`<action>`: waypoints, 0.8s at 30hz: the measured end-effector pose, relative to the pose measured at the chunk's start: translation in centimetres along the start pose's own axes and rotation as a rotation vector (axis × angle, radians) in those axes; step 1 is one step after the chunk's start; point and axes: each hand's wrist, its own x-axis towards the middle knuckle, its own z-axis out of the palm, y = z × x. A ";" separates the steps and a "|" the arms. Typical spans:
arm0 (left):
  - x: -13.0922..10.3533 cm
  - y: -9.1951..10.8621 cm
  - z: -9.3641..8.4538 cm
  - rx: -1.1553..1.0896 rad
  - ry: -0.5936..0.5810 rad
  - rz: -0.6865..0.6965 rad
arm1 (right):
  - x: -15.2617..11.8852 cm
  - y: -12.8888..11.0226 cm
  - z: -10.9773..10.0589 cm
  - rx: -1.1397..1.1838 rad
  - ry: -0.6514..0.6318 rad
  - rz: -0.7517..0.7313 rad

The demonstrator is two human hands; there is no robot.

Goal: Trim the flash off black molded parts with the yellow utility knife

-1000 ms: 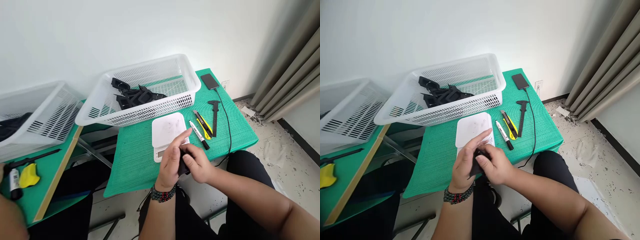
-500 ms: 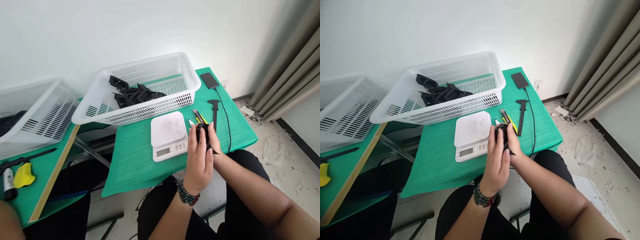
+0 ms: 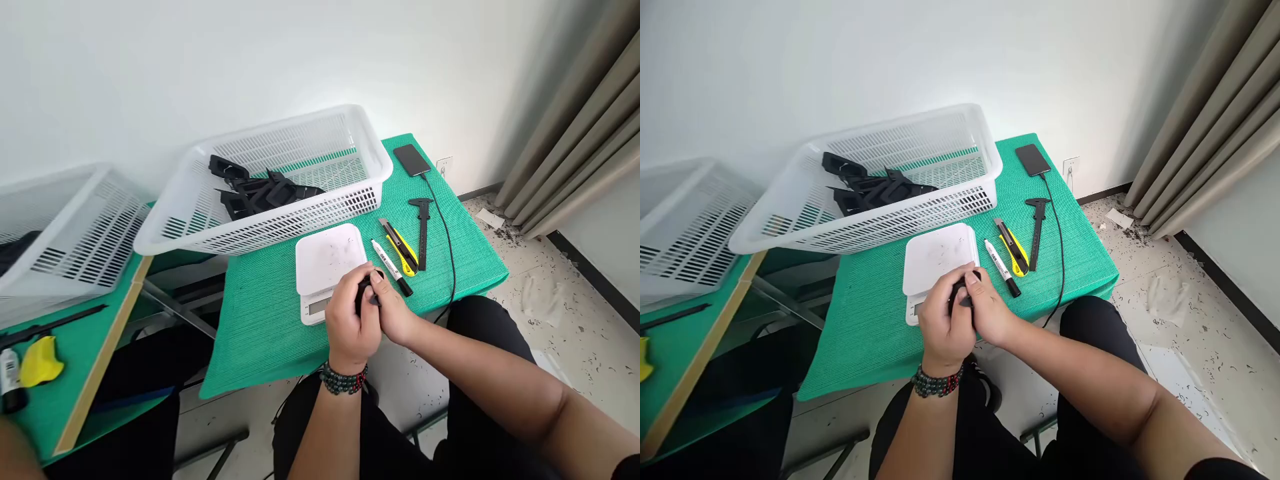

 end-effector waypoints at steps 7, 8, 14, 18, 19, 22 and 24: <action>-0.1 -0.2 -0.7 0.016 0.017 -0.065 | -0.2 -0.2 0.1 -0.031 -0.035 -0.021; 0.0 -0.2 -0.8 0.005 0.009 -0.069 | -0.2 -0.2 0.1 -0.031 -0.034 -0.020; 0.7 0.1 -1.0 -0.039 -0.052 -0.082 | 0.0 -0.5 -0.3 -0.018 -0.016 -0.017; 0.7 0.0 -1.1 -0.095 -0.040 -0.105 | -0.1 -0.8 -0.5 -0.008 -0.017 -0.002; 0.7 -0.2 -1.1 -0.125 -0.015 -0.128 | -0.2 -0.9 -0.5 0.005 -0.034 0.004; 0.6 -0.8 -0.9 -0.224 0.122 -0.250 | -0.3 -0.9 -0.4 0.038 -0.112 0.004; 0.5 -1.0 -0.5 -0.282 0.211 -0.306 | -0.2 -0.9 -0.4 0.046 -0.117 0.003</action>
